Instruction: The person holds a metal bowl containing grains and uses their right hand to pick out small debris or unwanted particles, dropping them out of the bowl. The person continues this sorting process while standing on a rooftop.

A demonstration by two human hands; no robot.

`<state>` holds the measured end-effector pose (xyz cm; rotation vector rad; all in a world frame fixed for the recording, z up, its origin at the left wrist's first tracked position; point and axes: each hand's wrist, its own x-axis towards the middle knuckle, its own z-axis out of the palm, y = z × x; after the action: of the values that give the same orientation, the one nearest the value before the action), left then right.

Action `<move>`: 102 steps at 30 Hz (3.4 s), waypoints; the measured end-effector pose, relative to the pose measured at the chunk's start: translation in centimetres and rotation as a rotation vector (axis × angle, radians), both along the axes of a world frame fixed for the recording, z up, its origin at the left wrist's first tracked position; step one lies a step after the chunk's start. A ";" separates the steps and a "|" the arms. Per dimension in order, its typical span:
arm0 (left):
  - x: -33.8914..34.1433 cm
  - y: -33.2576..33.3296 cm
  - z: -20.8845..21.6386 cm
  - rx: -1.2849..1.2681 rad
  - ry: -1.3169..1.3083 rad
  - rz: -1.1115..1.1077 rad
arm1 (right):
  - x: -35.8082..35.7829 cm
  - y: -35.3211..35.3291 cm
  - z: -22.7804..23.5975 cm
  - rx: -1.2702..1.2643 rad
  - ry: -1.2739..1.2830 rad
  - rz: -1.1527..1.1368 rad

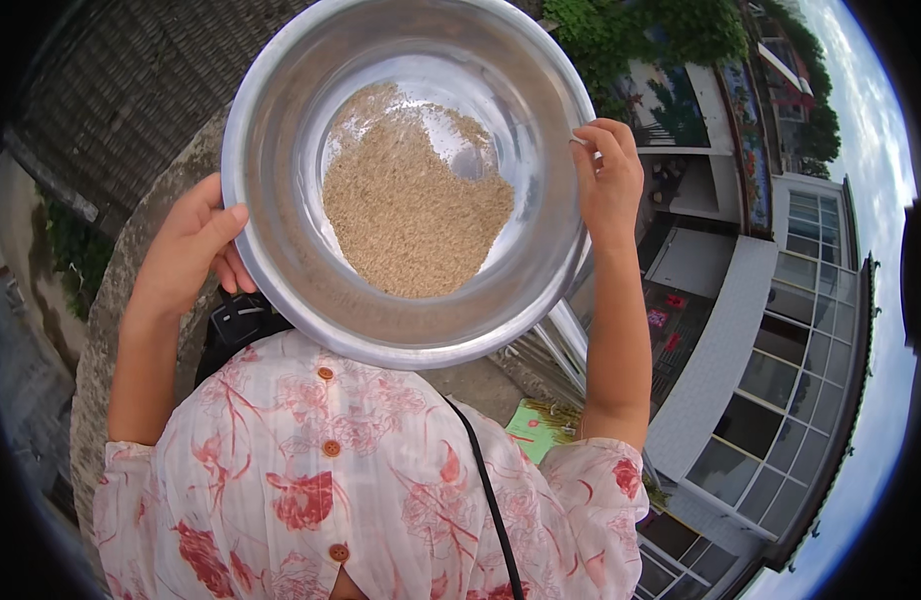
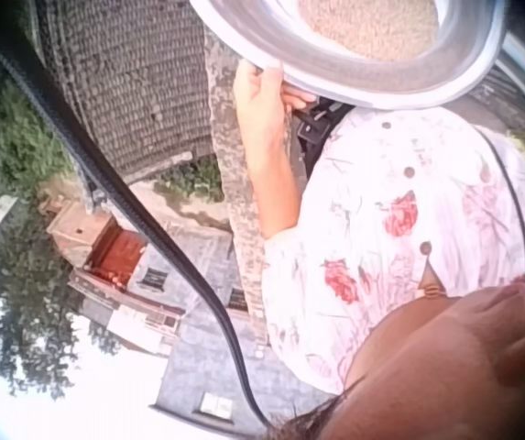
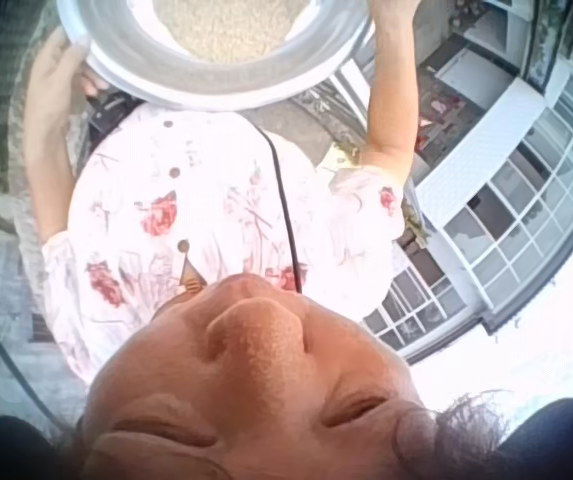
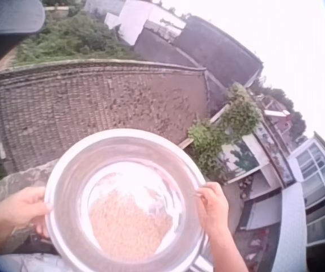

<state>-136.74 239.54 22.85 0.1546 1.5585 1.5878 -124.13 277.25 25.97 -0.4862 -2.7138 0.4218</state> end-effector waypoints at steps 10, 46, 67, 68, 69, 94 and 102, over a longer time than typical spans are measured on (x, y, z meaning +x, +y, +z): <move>0.1 0.0 0.1 -0.005 0.018 -0.015 | -0.4 -4.3 -5.6 -0.051 -0.582 0.339; 0.3 -0.1 0.0 -0.004 0.014 -0.004 | 0.5 -3.9 -2.9 -0.450 -0.474 0.118; 0.5 -0.1 0.2 -0.018 0.015 0.000 | 0.2 -1.6 -0.6 0.102 -0.293 0.199; 0.5 -0.2 0.1 -0.023 0.014 -0.002 | 0.1 -1.6 -1.5 0.095 -0.377 0.219; 0.4 -0.2 0.0 -0.016 0.012 -0.007 | 0.3 -1.1 -2.6 0.098 -0.465 0.234; 0.4 -0.2 0.2 0.014 0.015 -0.003 | -0.7 -1.2 -4.5 -0.232 -0.588 0.245; 0.3 -0.2 0.1 0.007 0.010 -0.014 | -0.3 -2.1 -2.4 -1.509 -0.330 -0.029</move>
<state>-136.43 239.34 22.96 0.1772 1.5564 1.5839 -124.45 275.12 23.58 -0.9532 -2.0914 2.5144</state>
